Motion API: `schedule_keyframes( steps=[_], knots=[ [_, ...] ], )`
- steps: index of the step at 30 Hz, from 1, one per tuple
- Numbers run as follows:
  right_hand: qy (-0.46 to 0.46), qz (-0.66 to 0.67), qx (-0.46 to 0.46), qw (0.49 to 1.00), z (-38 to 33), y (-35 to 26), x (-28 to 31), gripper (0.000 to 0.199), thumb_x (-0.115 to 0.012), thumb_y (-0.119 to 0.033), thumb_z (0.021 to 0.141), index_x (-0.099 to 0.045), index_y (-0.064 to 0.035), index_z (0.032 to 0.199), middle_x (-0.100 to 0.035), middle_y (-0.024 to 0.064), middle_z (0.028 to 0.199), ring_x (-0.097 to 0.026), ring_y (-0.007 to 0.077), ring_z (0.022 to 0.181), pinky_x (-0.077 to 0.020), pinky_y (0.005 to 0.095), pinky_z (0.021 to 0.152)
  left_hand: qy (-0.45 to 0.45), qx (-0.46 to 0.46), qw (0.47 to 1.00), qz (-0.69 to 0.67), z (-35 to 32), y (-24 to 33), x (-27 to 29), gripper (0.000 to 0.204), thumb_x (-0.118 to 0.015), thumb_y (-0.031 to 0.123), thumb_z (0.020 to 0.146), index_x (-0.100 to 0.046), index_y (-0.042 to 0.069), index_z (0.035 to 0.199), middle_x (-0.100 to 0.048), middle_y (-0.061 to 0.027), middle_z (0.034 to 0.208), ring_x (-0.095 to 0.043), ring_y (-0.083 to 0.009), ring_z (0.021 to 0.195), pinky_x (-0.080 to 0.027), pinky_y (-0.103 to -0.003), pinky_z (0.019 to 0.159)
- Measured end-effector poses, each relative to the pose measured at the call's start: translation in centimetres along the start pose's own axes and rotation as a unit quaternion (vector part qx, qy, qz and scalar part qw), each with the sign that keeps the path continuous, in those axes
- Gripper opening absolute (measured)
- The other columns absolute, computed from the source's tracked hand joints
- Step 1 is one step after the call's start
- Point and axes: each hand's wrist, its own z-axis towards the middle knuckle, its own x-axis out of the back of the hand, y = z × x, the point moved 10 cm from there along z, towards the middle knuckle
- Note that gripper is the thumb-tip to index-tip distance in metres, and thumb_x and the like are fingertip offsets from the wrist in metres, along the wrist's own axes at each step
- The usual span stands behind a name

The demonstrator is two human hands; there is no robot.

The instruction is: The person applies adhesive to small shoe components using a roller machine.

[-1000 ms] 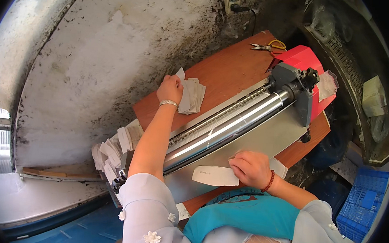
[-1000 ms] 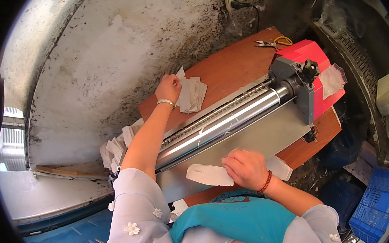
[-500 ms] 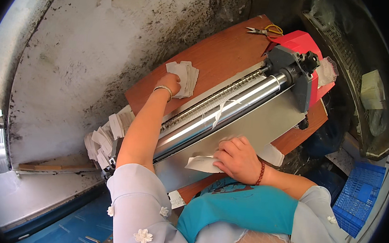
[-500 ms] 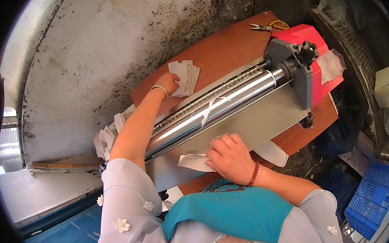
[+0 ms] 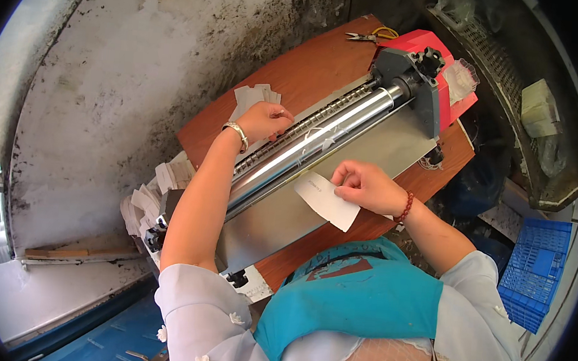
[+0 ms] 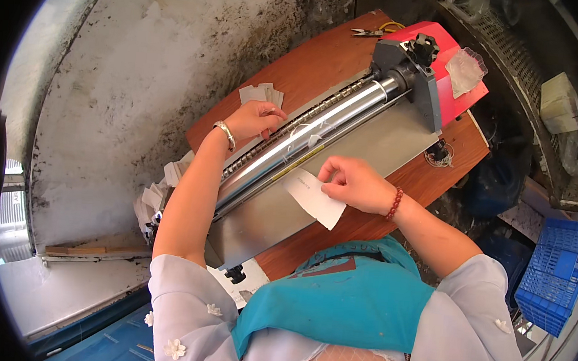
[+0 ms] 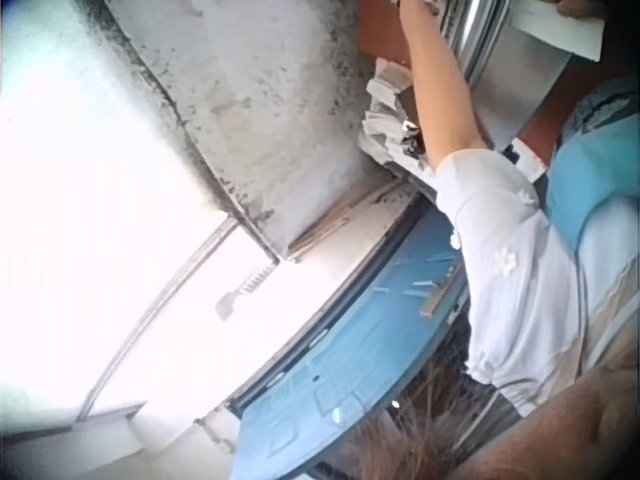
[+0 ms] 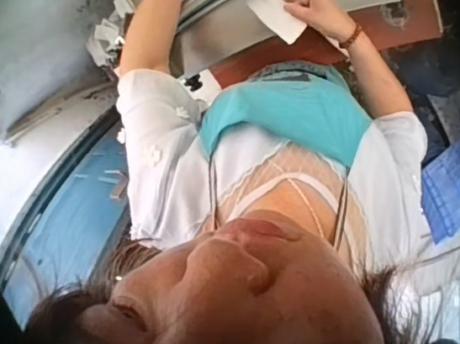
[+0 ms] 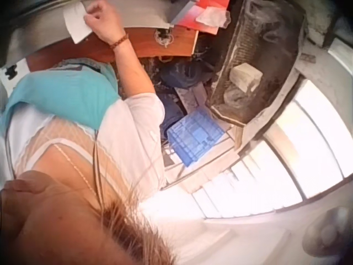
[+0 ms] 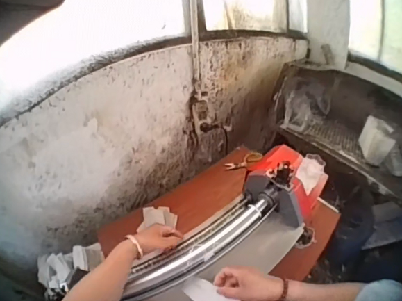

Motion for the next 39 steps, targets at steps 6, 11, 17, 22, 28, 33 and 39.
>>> schedule_keyframes(
  steps=[6, 11, 17, 22, 28, 33, 39],
  knots=[
    [-0.013, 0.069, -0.013, 0.997, 0.9, 0.5, -0.2, 0.011, -0.061, -0.008, 0.082, -0.055, -0.001, 0.089, -0.062, 0.0033, 0.074, -0.058, 0.0067, 0.066, -0.0459, 0.0227, 0.058, -0.016, -0.043, 0.997, 0.066, -1.3, 0.1, -0.9, 0.026, -0.057, 0.019, 0.085, -0.064, 0.003, 0.105, -0.061, -0.0007, 0.08, -0.053, -0.0078, 0.07, -0.046, -0.024, 0.065],
    [0.039, 0.021, 0.048, 0.998, 1.6, -0.6, 0.3, 0.007, -0.06, -0.006, 0.084, -0.054, -0.0034, 0.088, -0.058, -0.0018, 0.073, -0.053, 0.0039, 0.064, -0.0432, 0.0204, 0.056, 0.007, -0.082, 0.99, 0.113, -2.0, 0.5, -1.1, 0.031, -0.055, 0.025, 0.088, -0.063, 0.007, 0.112, -0.063, -0.002, 0.087, -0.053, -0.008, 0.074, -0.044, -0.023, 0.069],
    [0.119, -0.054, 0.09, 0.987, 1.2, -1.1, 2.1, 0.009, -0.06, -0.008, 0.082, -0.057, -0.0012, 0.088, -0.062, 0.0053, 0.077, -0.059, 0.0119, 0.07, -0.0478, 0.0266, 0.062, 0.003, -0.078, 0.99, 0.115, -2.4, 0.7, -1.4, 0.029, -0.057, 0.023, 0.087, -0.064, 0.008, 0.111, -0.064, -0.0019, 0.091, -0.054, -0.0084, 0.074, -0.046, -0.025, 0.07],
    [0.174, -0.11, 0.162, 0.965, -0.4, -2.5, 2.8, 0.007, -0.059, -0.006, 0.085, -0.055, -0.001, 0.088, -0.059, 0.0012, 0.075, -0.053, 0.0049, 0.063, -0.0438, 0.0213, 0.055, 0.084, -0.063, 0.981, 0.163, -1.5, -0.4, 1.2, 0.029, -0.063, 0.011, 0.077, -0.066, 0.005, 0.105, -0.065, -0.0038, 0.088, -0.057, -0.0118, 0.075, -0.049, -0.029, 0.073],
    [0.171, -0.138, 0.175, 0.96, -2.8, -2.2, 2.2, 0.008, -0.061, -0.007, 0.081, -0.059, -0.0035, 0.088, -0.061, 0.0058, 0.072, -0.057, 0.0147, 0.058, -0.0451, 0.0274, 0.053, 0.174, 0.027, 0.979, 0.106, -0.7, -3.3, 6.7, 0.02, -0.067, 0.008, 0.073, -0.068, -0.001, 0.091, -0.066, -0.0066, 0.082, -0.06, -0.0139, 0.072, -0.05, -0.03, 0.068],
    [0.19, -0.164, 0.191, 0.949, -2.9, -2.6, 2.3, 0.008, -0.063, -0.007, 0.08, -0.06, -0.0061, 0.087, -0.06, 0.0046, 0.071, -0.057, 0.0148, 0.056, -0.0444, 0.0272, 0.051, 0.261, 0.032, 0.958, 0.115, -0.2, -4.6, 11.7, 0.017, -0.068, 0.008, 0.073, -0.068, 0.001, 0.088, -0.066, -0.005, 0.079, -0.061, -0.0126, 0.072, -0.05, -0.029, 0.069],
    [0.227, -0.202, 0.238, 0.923, -3.0, -3.0, 2.3, 0.009, -0.065, -0.006, 0.077, -0.061, -0.0076, 0.086, -0.06, 0.0044, 0.068, -0.057, 0.0163, 0.055, -0.0444, 0.028, 0.049, 0.363, -0.001, 0.918, 0.157, 0.0, -2.1, 14.3, 0.016, -0.065, 0.01, 0.07, -0.065, 0.002, 0.085, -0.063, -0.0118, 0.071, -0.062, -0.0235, 0.07, -0.05, -0.035, 0.067]
  ],
)
